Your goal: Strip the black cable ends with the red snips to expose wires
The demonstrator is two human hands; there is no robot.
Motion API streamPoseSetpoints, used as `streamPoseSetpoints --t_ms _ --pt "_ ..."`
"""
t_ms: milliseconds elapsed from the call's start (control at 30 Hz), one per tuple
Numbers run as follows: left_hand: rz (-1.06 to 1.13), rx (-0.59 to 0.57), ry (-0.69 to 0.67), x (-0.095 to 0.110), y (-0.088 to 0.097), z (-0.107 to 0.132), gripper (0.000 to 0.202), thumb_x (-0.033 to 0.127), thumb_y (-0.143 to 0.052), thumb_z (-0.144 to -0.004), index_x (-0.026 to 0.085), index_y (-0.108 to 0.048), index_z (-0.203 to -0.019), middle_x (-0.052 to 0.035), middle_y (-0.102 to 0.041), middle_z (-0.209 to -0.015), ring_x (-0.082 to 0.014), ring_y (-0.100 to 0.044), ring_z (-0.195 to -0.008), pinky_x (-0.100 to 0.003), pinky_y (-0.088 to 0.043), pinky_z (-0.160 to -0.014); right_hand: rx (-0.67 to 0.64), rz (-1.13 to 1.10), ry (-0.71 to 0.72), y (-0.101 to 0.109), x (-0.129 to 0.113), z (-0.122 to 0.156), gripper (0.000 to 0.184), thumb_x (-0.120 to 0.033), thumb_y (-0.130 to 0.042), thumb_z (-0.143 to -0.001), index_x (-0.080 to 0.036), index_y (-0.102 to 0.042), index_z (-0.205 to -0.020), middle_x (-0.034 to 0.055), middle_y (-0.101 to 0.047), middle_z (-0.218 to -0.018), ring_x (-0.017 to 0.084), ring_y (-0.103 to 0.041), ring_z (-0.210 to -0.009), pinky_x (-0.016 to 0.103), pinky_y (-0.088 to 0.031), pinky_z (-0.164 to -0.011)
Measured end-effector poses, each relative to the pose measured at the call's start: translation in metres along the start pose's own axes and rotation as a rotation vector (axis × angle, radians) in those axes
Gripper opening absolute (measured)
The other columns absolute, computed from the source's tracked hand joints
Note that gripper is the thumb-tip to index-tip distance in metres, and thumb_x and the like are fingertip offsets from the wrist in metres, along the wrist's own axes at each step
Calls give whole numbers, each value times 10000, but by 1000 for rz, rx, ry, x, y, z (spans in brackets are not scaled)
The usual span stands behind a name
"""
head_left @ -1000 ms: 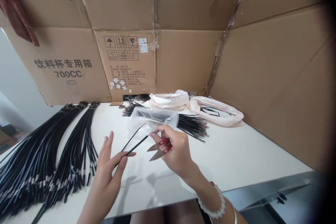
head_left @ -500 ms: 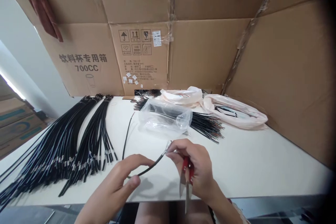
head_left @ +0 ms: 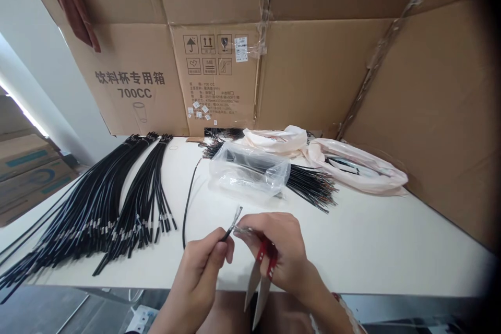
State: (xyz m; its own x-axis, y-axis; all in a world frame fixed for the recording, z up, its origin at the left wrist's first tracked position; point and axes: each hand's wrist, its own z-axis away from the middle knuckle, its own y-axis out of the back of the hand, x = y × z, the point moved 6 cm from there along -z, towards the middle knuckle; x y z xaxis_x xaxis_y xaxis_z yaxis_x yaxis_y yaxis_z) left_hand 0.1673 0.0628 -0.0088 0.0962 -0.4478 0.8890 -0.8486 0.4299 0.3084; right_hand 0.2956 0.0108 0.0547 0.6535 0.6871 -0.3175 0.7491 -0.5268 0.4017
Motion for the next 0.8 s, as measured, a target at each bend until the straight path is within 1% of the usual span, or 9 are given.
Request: streamPoseSetpoints --t_ms 100,200,267,367,433,533,633,700,800 --pt "114 11 32 -2 4 4 482 513 -395 -970 189 -431 -615 26 -394 -562 -99 -358 -525 -241 -293 -519 15 19 52 0 -3 0 144 -121 -465 -922 -211 -578 -916 -37 -617 -612 82 -494 -487 222 -368 -497" --pt "182 -7 59 -3 4 5 507 552 -389 -959 191 -426 -605 22 -378 -560 -102 -355 -523 -248 -291 -514 60 -22 43 1 -3 -2 127 -109 -527 -916 -213 -600 -918 -14 -689 -699 91 -558 -540 224 -413 -538" --pt "159 11 37 -2 7 4 496 536 -408 -958 188 -445 -607 20 -383 -565 -100 -363 -524 -245 -295 -515 76 -65 13 1 -3 -4 110 -120 -563 -913 -219 -611 -907 -20 -696 -711 84 -565 -540 213 -429 -540" --pt "83 36 12 -2 11 1 431 475 -424 -969 182 -530 -672 26 -386 -561 -96 -375 -508 -234 -302 -499 59 -113 -121 -1 -1 -6 19 -208 -636 -899 -221 -627 -910 -72 -575 -567 58 -456 -439 191 -371 -455" --pt "32 47 -18 -2 11 0 366 420 -435 -975 181 -580 -739 36 -401 -542 -89 -388 -480 -219 -302 -472 53 -138 -219 -1 0 -6 86 -270 -689 -870 -213 -631 -900 -104 -438 -502 45 -346 -398 188 -300 -404" --pt "-106 126 -131 4 10 0 277 312 -450 -974 184 -637 -815 45 -485 -528 -75 -453 -460 -190 -346 -480 75 -136 -306 -1 -3 -6 105 -254 -702 -849 -202 -611 -842 -111 -362 -506 37 -272 -407 183 -253 -395" --pt "-328 317 -265 13 12 5 215 191 -476 -945 203 -688 -979 50 -587 -577 -69 -526 -493 -178 -397 -544 118 -81 -375 0 -5 -4 89 -194 -686 -846 -194 -599 -829 -110 -347 -512 34 -268 -412 171 -276 -411" --pt "-471 435 -378 21 11 8 276 114 -488 -917 219 -686 -1078 41 -662 -649 -77 -593 -560 -186 -418 -600 138 -64 -407 -1 -6 -2 92 -195 -681 -852 -194 -594 -825 -107 -338 -513 35 -273 -410 171 -273 -404" --pt "-633 482 -515 28 5 10 369 55 -519 -889 230 -664 -1181 21 -726 -738 -93 -632 -610 -212 -433 -648 151 -10 -403 -3 -11 3 102 -201 -649 -886 -198 -580 -812 -97 -378 -507 42 -315 -408 184 -276 -400"
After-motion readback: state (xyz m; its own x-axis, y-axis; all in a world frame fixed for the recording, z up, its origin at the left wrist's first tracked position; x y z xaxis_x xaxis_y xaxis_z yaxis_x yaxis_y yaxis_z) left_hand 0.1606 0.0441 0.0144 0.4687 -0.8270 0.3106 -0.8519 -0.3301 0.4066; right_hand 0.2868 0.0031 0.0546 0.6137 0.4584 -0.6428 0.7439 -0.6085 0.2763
